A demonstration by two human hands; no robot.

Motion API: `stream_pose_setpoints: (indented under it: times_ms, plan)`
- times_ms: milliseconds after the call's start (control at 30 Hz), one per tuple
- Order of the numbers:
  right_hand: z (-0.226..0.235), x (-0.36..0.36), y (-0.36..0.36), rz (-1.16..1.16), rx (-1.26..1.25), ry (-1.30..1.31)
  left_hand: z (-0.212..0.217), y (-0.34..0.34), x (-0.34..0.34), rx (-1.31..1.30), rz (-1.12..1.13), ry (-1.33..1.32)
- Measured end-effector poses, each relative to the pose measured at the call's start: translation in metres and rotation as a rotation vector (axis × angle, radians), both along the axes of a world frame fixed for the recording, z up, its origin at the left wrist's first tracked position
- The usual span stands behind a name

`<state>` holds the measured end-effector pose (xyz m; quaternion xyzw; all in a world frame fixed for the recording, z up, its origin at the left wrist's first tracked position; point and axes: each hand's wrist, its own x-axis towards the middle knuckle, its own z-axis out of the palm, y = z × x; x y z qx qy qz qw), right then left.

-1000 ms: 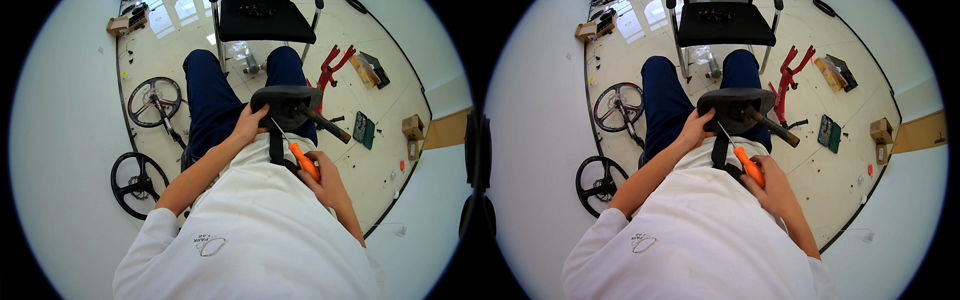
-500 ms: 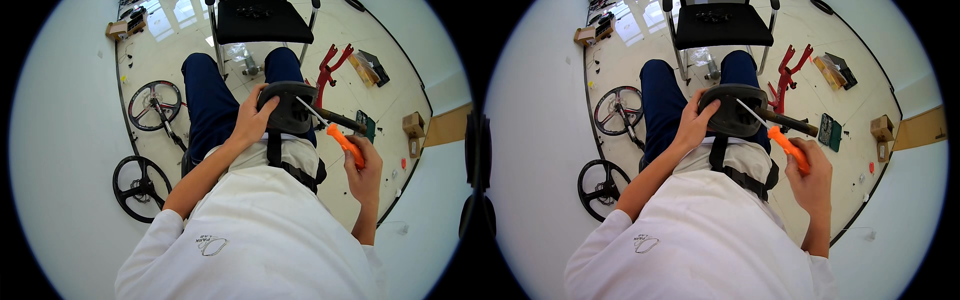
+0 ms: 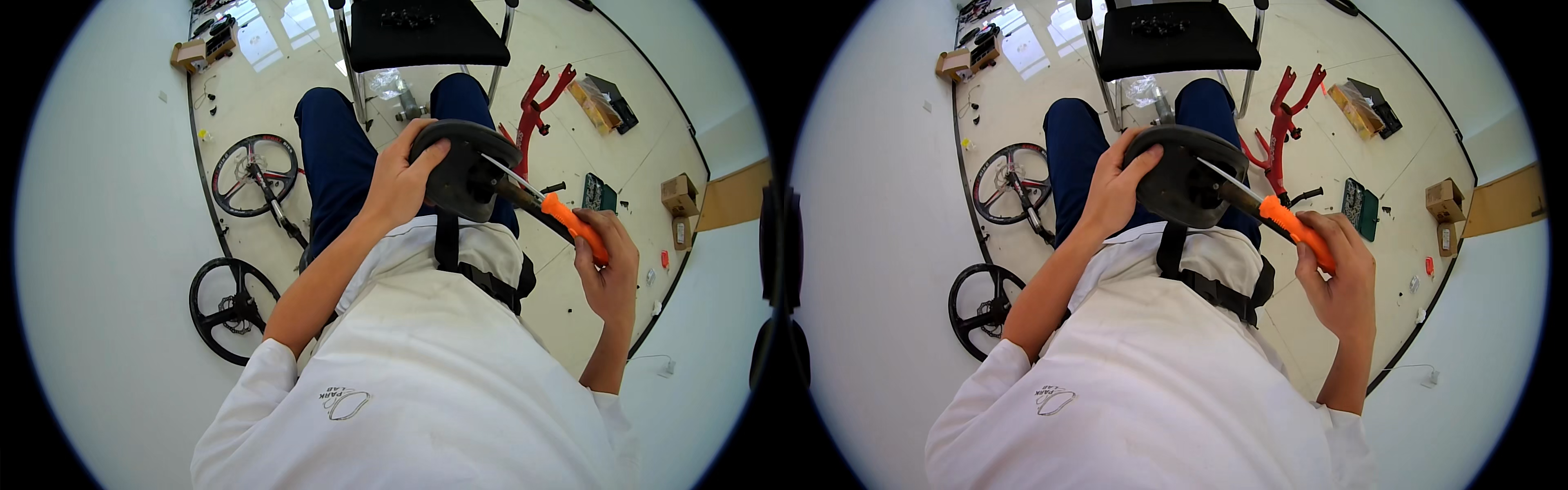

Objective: The person assembles a bicycle crankset by inserting a metal arm into a black plastic crank arm and tightening it with an orange screwdriver. The person holds the crank arm, aligns the metal piece, and uses the screwdriver to secure it.

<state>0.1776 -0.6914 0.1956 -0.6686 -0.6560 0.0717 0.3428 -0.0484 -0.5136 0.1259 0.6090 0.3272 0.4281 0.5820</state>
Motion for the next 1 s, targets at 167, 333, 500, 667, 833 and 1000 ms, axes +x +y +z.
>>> stream_pose_setpoints:
  times_ms: [167,333,500,667,833,1000]
  plan:
    - [-0.0012,0.0020,0.0017,-0.001,0.019,-0.006,0.0012,0.0015,0.0002,-0.018,-0.013,0.017]
    - [-0.0037,0.0019,0.0032,0.017,0.039,0.009,0.0015,0.0017,0.0014,-0.010,-0.022,0.005]
    - [-0.0029,0.0005,0.0015,0.002,0.026,0.011,0.0026,0.0010,0.0007,-0.056,-0.030,0.009]
    - [-0.0048,0.0018,0.0031,0.011,0.047,-0.008,0.0040,0.0014,-0.0006,-0.117,-0.036,0.018]
    - [-0.0050,0.0028,0.0035,0.015,0.047,-0.002,0.0050,0.0018,-0.0019,-0.140,-0.041,0.013]
    - [-0.0082,0.0032,0.0064,0.029,0.075,-0.020,0.0038,0.0042,-0.0033,-0.141,-0.062,0.024]
